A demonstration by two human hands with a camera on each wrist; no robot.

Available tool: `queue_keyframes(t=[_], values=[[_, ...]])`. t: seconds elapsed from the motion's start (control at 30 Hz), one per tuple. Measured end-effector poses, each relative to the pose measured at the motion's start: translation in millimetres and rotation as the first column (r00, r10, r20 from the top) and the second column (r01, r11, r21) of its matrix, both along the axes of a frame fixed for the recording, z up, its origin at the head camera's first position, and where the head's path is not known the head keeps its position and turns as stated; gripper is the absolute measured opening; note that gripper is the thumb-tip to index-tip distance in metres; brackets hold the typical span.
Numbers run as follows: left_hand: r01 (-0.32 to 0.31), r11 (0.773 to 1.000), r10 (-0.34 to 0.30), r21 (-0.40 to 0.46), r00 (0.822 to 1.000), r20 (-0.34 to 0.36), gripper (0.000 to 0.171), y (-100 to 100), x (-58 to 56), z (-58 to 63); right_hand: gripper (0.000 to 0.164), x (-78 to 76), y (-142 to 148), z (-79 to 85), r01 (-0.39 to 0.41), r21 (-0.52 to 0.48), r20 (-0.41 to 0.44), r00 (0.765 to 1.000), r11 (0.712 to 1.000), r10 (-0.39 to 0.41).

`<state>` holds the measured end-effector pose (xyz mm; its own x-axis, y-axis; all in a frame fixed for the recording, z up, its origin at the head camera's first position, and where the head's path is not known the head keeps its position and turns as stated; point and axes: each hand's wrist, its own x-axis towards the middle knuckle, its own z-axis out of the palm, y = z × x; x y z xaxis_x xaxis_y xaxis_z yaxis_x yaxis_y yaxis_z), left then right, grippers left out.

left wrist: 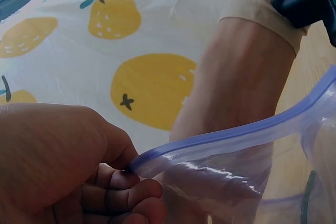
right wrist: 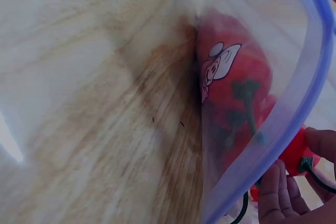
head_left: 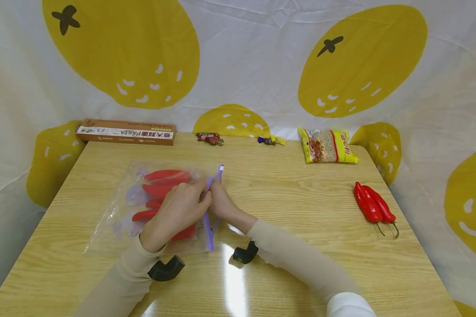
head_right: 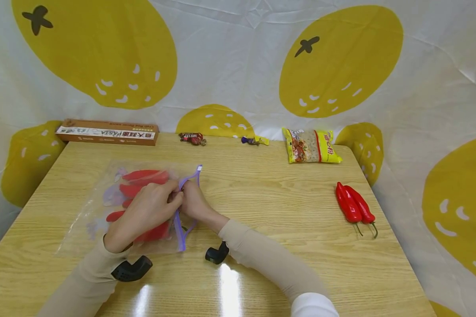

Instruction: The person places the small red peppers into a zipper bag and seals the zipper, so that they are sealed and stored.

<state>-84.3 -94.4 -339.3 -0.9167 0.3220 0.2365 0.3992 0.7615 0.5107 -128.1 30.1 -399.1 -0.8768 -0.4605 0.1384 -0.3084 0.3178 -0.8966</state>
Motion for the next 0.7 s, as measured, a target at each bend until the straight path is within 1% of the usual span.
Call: queue_keyframes(t=[0.03, 0.1, 0.2, 0.23, 0.27, 0.3, 0.37, 0.47, 0.53, 0.57, 0.6, 0.7], values=[[-0.003, 1.0, 0.003, -0.003, 1.0, -0.001, 0.024, 0, -0.2, -0.4, 0.016, -0.8, -2, -0.9, 0.001, -0.006, -0.04, 0.999, 1.0, -0.001], [-0.008, 1.0, 0.008, -0.009, 1.0, 0.0, 0.025, 0, -0.2, -0.6, 0.02, -2.2, -5, -3.3, -0.003, -0.056, -0.077, 0.997, 0.998, -0.001], [-0.013, 1.0, 0.013, -0.015, 1.0, 0.004, 0.025, 0, -0.2, -0.3, 0.029, -3.7, -8, -5.4, -0.034, -0.133, -0.099, 0.995, 0.991, 0.021], [-0.015, 1.0, 0.015, -0.015, 1.0, 0.004, 0.025, 0, -0.1, -0.1, 0.029, -3.8, -8, -5.9, -0.04, -0.138, -0.103, 0.994, 0.99, 0.026], [-0.014, 1.0, 0.014, -0.015, 1.0, 0.006, 0.025, 0, 0.1, 0.1, 0.027, -3.6, -8, -6.0, -0.049, -0.141, -0.087, 0.995, 0.989, 0.037], [-0.012, 1.0, 0.012, -0.014, 1.0, 0.004, 0.025, 0, 0.2, 0.3, 0.023, -3.1, -7, -5.4, -0.053, -0.122, -0.076, 0.996, 0.991, 0.044], [-0.01, 1.0, 0.01, -0.012, 1.0, -0.001, 0.025, -1, 0.2, 0.7, 0.016, -1.6, -4, -3.9, -0.028, -0.044, -0.062, 0.998, 0.999, 0.025], [-0.004, 1.0, 0.004, -0.004, 1.0, -0.01, 0.025, -1, 0.2, 0.5, 0.012, 3.6, 5, -0.4, -0.01, 0.063, 0.014, 1.0, 0.998, 0.009], [-0.002, 1.0, 0.002, -0.002, 1.0, -0.013, 0.024, -2, 0.3, 0.4, 0.018, 7.5, 15, 0.7, -0.011, 0.093, 0.028, 1.0, 0.996, 0.009], [-0.002, 1.0, 0.002, -0.002, 1.0, -0.014, 0.024, -2, 0.3, 0.3, 0.024, 11.8, 20, 5.2, -0.018, 0.096, 0.041, 0.999, 0.995, 0.014], [-0.002, 1.0, 0.002, -0.003, 1.0, -0.013, 0.024, -3, 0.1, 0.4, 0.028, 16.5, 26, 10.7, -0.029, 0.092, 0.039, 0.999, 0.995, 0.025], [-0.003, 1.0, 0.003, -0.001, 1.0, -0.014, 0.023, -3, -0.2, 0.6, 0.032, 23.6, 52, 12.8, -0.043, 0.124, -0.054, 0.997, 0.991, 0.05]])
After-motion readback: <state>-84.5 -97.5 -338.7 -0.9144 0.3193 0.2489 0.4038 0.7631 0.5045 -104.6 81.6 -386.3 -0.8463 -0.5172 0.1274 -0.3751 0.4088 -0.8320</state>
